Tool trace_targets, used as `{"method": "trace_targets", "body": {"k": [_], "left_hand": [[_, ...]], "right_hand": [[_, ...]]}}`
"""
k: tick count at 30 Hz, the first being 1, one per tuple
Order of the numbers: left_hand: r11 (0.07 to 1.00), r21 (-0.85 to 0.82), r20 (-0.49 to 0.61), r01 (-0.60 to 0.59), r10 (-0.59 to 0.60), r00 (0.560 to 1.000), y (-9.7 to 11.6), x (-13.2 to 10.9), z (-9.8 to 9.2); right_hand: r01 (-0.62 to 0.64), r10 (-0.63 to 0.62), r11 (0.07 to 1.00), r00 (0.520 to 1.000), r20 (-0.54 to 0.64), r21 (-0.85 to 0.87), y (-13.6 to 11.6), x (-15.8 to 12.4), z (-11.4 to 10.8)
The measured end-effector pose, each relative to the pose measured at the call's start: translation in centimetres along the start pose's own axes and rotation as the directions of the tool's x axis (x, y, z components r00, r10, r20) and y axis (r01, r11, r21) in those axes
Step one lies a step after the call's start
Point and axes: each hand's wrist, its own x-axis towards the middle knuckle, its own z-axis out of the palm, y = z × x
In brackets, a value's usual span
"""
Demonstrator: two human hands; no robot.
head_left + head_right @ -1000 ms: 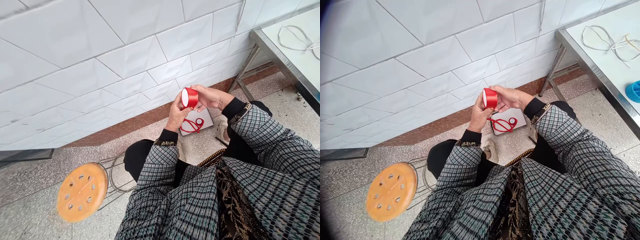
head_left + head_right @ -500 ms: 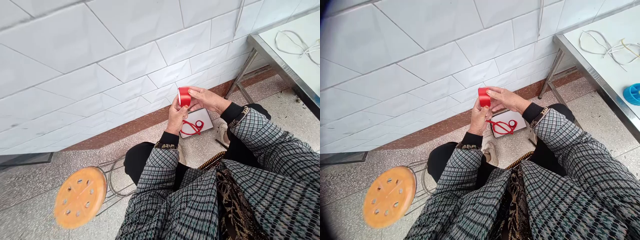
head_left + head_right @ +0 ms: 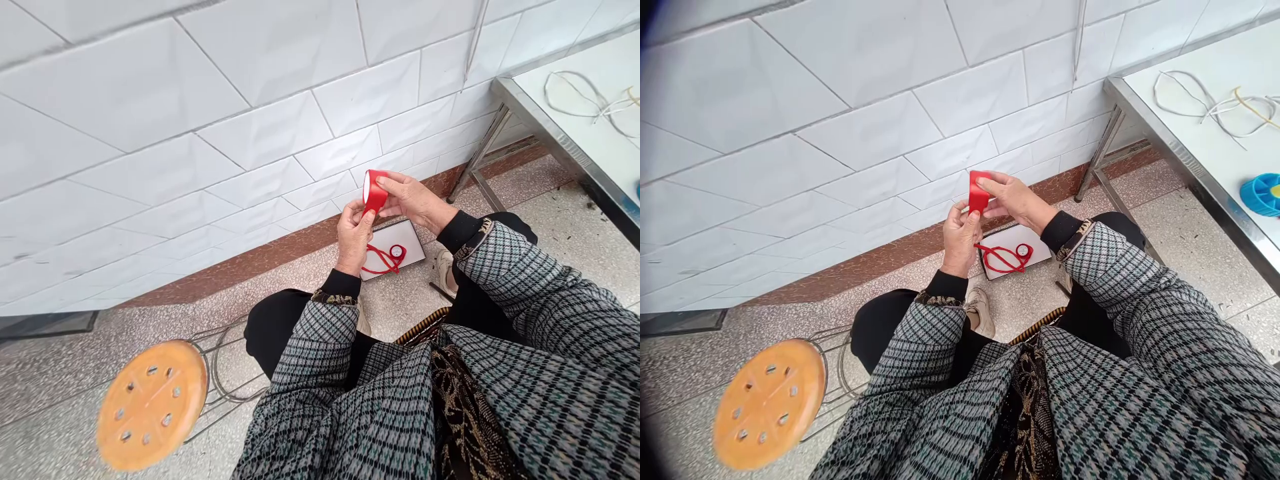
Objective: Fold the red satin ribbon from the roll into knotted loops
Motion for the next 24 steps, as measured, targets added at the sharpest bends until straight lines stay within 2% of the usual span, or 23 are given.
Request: {"method": "trace_targets", "body": {"k": [2, 4, 7, 12, 16, 20, 24], "left_hand": [[0.990, 0.124, -0.025, -0.066, 0.070, 0.997, 0.1, -0.4, 0.1], [0.954, 0.261, 0.005, -0.147, 0.150, 0.989, 0.4, -0.8, 0.2], [0.909, 0.354, 0.034, -0.218, 0.220, 0.975, 0.7, -1.0, 0.3], [0.928, 0.333, -0.009, -0.168, 0.181, 0.983, 0.1, 0.0, -0.3], [0.952, 0.271, -0.041, -0.141, 0.158, 0.987, -0.6, 0.7, -0.9], [0.962, 0.236, 0.090, -0.135, 0.116, 0.989, -0.7, 1.2, -1.6], [0.961, 0.224, 0.207, -0.160, 0.113, 0.972, -0.6, 1.7, -2.2]], "right_hand": [[-0.003, 0.002, 1.000, 0.998, -0.056, -0.007, -0.2, 0.2, -0.2], [-0.018, 0.017, 1.000, 0.995, -0.103, -0.016, -0.3, 0.3, -0.2], [-0.047, 0.045, 0.999, 0.991, -0.130, -0.013, -0.3, 0.4, -0.1], [-0.180, 0.184, 0.983, 0.978, -0.099, 0.043, -0.6, 0.2, -0.1], [-0.281, 0.281, 0.960, 0.958, -0.062, 0.004, -1.3, -0.1, 0.1], [-0.312, 0.306, 0.948, 0.947, -0.092, -0.061, -1.7, -0.4, 0.2], [-0.314, 0.308, 0.948, 0.947, -0.092, -0.054, -1.6, -0.5, 0.1]]}}
